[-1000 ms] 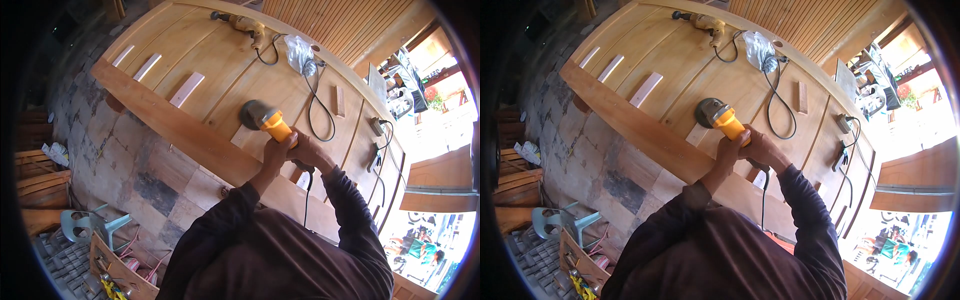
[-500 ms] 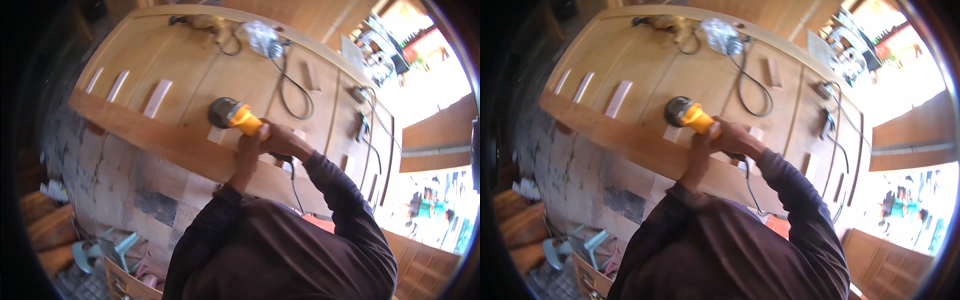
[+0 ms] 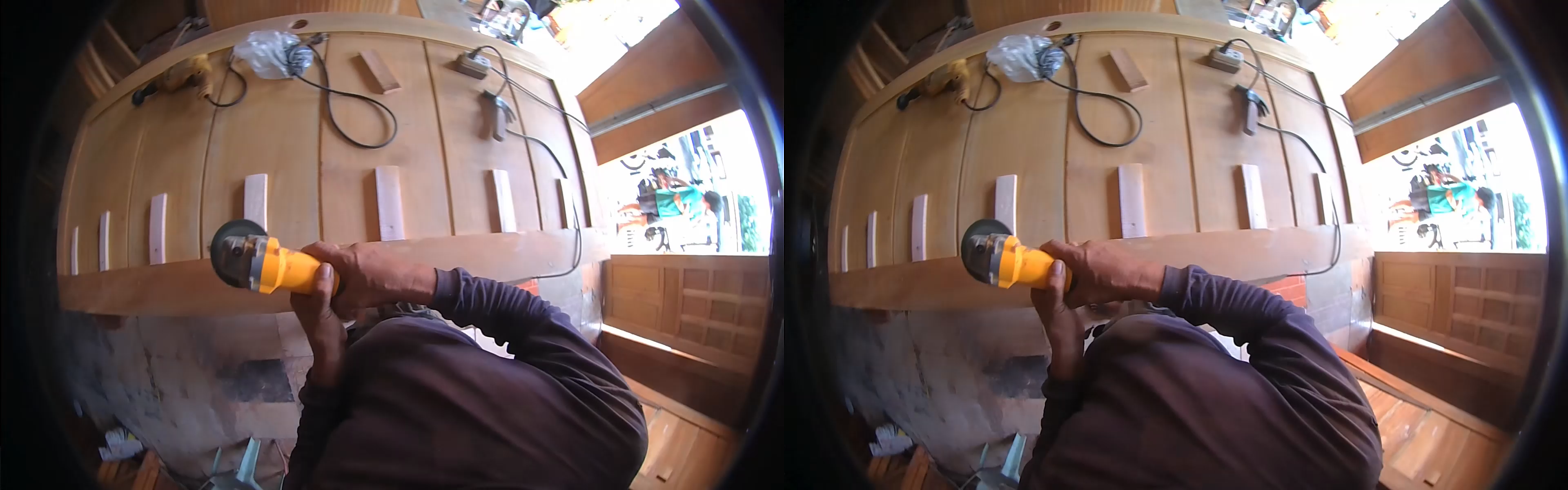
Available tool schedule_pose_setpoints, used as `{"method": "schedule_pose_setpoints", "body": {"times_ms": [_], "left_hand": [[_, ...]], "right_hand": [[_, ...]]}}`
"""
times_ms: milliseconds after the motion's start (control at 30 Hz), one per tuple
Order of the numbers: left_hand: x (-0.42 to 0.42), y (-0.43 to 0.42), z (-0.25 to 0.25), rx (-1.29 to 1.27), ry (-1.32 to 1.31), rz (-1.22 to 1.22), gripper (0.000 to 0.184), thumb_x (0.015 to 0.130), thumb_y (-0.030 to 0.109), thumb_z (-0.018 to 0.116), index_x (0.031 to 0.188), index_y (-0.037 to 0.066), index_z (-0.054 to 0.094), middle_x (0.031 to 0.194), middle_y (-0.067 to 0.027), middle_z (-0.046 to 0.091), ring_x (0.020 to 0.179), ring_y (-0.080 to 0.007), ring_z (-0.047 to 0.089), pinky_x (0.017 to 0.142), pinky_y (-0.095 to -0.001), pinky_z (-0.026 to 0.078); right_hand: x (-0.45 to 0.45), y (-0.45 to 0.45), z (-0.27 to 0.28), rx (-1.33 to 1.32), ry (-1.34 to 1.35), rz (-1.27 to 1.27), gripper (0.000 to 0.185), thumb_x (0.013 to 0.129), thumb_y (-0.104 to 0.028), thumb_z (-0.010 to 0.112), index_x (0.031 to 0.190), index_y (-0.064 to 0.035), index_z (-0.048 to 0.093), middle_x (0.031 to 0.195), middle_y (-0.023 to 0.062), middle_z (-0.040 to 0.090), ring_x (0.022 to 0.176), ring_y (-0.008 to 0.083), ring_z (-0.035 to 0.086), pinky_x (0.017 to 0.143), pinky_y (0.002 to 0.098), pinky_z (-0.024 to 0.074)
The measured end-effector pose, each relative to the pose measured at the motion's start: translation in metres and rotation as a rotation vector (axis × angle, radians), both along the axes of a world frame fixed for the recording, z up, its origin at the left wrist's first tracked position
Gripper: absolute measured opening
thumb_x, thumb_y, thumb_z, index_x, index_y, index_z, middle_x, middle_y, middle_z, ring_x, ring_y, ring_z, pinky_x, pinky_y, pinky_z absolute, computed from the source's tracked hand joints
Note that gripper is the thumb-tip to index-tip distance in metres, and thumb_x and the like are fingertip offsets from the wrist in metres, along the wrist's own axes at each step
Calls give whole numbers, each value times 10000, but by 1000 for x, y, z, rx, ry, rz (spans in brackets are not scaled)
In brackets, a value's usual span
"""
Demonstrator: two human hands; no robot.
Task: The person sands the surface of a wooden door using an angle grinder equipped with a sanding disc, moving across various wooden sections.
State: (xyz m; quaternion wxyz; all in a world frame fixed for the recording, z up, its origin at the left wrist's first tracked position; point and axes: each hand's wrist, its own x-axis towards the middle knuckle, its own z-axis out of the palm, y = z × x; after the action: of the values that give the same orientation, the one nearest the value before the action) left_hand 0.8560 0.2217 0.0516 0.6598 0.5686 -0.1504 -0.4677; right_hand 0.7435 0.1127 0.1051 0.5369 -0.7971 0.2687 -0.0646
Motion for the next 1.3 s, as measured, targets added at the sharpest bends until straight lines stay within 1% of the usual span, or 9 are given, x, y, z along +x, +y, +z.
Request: {"method": "schedule_pose_setpoints", "body": {"times_ms": [167, 367, 467, 700, 767, 833, 900, 967, 1300], "left_hand": [[-9, 6, -10, -82, 60, 55, 487, 1000, 253, 740, 1331, -63, 573, 1180, -143, 687, 1060, -242, 715, 908, -352, 610], [-21, 5, -8, -29, 108, 61, 420, 1027, 292, 712, 1240, -47, 586, 1022, -104, 676, 829, -172, 712, 644, -288, 597], [-20, 2, -13, -40, 153, 62, 413, 1030, 303, 705, 1220, -47, 595, 1005, -101, 666, 815, -166, 708, 622, -293, 589], [-22, -20, -30, 129, 21, 89, 444, 953, 336, 813, 1163, -28, 669, 968, -49, 710, 873, -120, 685, 734, -301, 572], [-15, -35, -26, 174, 31, 1, 433, 918, 332, 859, 1122, -15, 700, 989, -32, 718, 895, -98, 676, 770, -299, 566], [-15, -44, -37, -31, 192, 50, 453, 917, 340, 868, 1128, -21, 693, 990, -35, 720, 879, -101, 684, 775, -286, 568], [-5, -47, -25, 39, 56, -34, 489, 929, 361, 856, 1166, -37, 696, 1009, -59, 741, 896, -114, 704, 785, -282, 570], [-7, -57, -38, -34, 196, -7, 517, 931, 378, 851, 1187, -45, 698, 1032, -78, 752, 913, -126, 717, 791, -285, 574], [2, -58, -34, -44, 293, 5, 535, 953, 354, 831, 1252, -57, 664, 1110, -102, 742, 984, -140, 716, 838, -282, 577]], "right_hand": [[-7, 10, 3, -39, 11, -9, 656, 780, -213, 815, 1363, -68, 551, 1033, 229, 730, 943, 451, 721, 813, 507, 577], [-9, 13, -14, -46, 57, -23, 608, 793, -182, 787, 1339, -62, 547, 991, 239, 737, 913, 453, 730, 797, 514, 582], [-6, 7, -18, 49, 150, -10, 790, 716, -84, 840, 1437, -117, 518, 976, 184, 769, 882, 382, 782, 783, 461, 611], [-4, -28, -13, -84, 302, 94, 712, 823, -284, 849, 1427, -124, 507, 959, 260, 759, 926, 484, 747, 813, 525, 601], [-12, -40, -32, -42, 175, 43, 796, 781, -278, 910, 1450, -142, 501, 1012, 254, 765, 968, 467, 753, 831, 501, 610], [-7, -45, -46, 6, 112, 13, 756, 807, -247, 917, 1431, -106, 515, 1046, 241, 769, 1028, 421, 767, 843, 468, 610], [2, -46, -32, -18, 104, 7, 710, 820, -213, 902, 1410, -90, 528, 1043, 218, 774, 1015, 367, 784, 841, 435, 604], [15, -51, -8, 68, 347, -25, 683, 819, -186, 881, 1403, -89, 538, 1052, 215, 775, 1004, 367, 782, 841, 430, 603], [30, -52, -2, -33, 375, 38, 693, 801, -192, 841, 1421, -107, 542, 1020, 212, 765, 993, 376, 775, 857, 437, 599]]}}
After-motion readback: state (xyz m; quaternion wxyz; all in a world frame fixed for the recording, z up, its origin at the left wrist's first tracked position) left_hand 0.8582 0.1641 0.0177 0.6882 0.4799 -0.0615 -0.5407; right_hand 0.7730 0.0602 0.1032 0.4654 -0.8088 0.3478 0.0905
